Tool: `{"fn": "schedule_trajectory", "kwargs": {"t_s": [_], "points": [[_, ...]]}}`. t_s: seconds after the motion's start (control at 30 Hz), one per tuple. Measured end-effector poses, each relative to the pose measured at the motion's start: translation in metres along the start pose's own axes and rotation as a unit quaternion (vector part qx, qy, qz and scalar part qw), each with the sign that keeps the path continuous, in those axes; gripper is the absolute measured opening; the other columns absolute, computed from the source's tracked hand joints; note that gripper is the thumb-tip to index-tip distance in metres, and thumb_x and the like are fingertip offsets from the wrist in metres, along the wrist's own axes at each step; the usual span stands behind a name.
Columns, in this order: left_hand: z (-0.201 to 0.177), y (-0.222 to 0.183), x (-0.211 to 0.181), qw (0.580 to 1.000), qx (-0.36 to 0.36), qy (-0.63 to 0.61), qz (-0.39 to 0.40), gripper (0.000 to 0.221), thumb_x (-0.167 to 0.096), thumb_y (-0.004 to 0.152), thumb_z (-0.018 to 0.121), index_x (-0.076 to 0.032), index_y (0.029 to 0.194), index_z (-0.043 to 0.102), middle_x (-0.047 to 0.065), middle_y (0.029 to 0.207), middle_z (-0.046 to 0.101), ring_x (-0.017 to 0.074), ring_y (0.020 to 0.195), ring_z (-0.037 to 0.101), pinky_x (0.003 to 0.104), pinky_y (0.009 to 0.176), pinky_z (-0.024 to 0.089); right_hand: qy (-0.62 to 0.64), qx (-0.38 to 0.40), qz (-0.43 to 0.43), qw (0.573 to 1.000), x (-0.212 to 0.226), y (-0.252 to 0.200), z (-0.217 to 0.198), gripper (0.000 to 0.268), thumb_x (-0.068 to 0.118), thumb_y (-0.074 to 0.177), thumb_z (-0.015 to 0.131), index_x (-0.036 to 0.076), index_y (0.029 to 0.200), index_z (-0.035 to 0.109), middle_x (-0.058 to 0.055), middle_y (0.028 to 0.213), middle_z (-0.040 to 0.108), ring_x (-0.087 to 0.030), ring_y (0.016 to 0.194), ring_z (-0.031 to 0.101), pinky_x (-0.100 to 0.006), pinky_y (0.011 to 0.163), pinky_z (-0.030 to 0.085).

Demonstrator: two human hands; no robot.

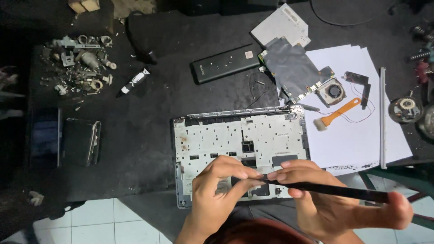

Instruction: The person is disassembling a laptop, using a prying tool to remove the bezel and top cover, managing internal ribbon cables, and handling a plastic strip.

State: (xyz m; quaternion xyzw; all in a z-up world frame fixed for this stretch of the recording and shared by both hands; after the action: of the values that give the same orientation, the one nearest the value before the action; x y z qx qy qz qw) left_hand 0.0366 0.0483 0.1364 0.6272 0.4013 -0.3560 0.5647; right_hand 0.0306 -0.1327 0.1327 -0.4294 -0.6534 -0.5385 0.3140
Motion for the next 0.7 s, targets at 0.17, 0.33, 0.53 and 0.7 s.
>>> {"fn": "schedule_trajectory", "kwargs": {"t_s": [0.17,0.33,0.53,0.7], "points": [[-0.001,-0.001,-0.002,0.998,0.014,0.052,0.021,0.036,0.0,0.085,0.084,-0.007,0.106,0.056,0.01,0.096,0.073,0.0215,0.088,0.075,0.031,0.079,0.065,-0.059,0.082,-0.026,0.995,0.015,0.013,0.01,0.026,0.022,0.1,0.052,0.003,0.096,0.068,-0.009,0.093,0.078,-0.021,0.087,0.081,-0.039,0.099,0.067],[-0.005,-0.009,0.015,0.997,0.036,0.06,-0.033,0.028,-0.008,0.089,0.081,-0.01,0.106,0.058,0.008,0.093,0.066,0.0221,0.091,0.07,0.033,0.079,0.062,0.222,0.186,0.166,0.943,0.008,0.014,0.02,0.085,0.062,0.1,0.034,-0.013,0.117,0.07,-0.033,0.128,0.072,-0.039,0.135,0.06,-0.042,0.117,0.038],[-0.025,-0.011,0.021,0.998,0.01,0.009,-0.066,0.028,-0.006,0.093,0.076,-0.008,0.116,0.06,0.009,0.111,0.071,0.0257,0.105,0.073,0.036,0.094,0.062,0.11,0.131,0.051,0.984,0.011,0.024,0.035,0.03,0.016,0.102,0.042,0.009,0.131,0.042,-0.032,0.114,0.069,-0.035,0.105,0.072,-0.043,0.1,0.059],[-0.064,-0.028,0.052,0.989,-0.04,0.104,-0.092,0.034,-0.009,0.091,0.077,-0.003,0.119,0.059,0.012,0.123,0.069,0.0279,0.119,0.069,0.04,0.108,0.056,-0.011,0.138,-0.143,0.98,0.028,0.073,0.092,0.089,-0.018,0.091,0.055,0.033,0.144,0.004,-0.031,0.087,0.07,-0.034,0.065,0.078,-0.045,0.079,0.066]]}}
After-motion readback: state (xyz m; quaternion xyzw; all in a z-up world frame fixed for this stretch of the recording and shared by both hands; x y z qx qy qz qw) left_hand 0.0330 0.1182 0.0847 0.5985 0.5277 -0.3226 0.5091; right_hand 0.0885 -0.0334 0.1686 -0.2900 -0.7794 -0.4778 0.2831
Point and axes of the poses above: each hand's wrist, its own y-axis towards the middle knuckle, its own z-axis out of the palm, x = y × z, the point moved 9 cm from there along y, towards the middle knuckle
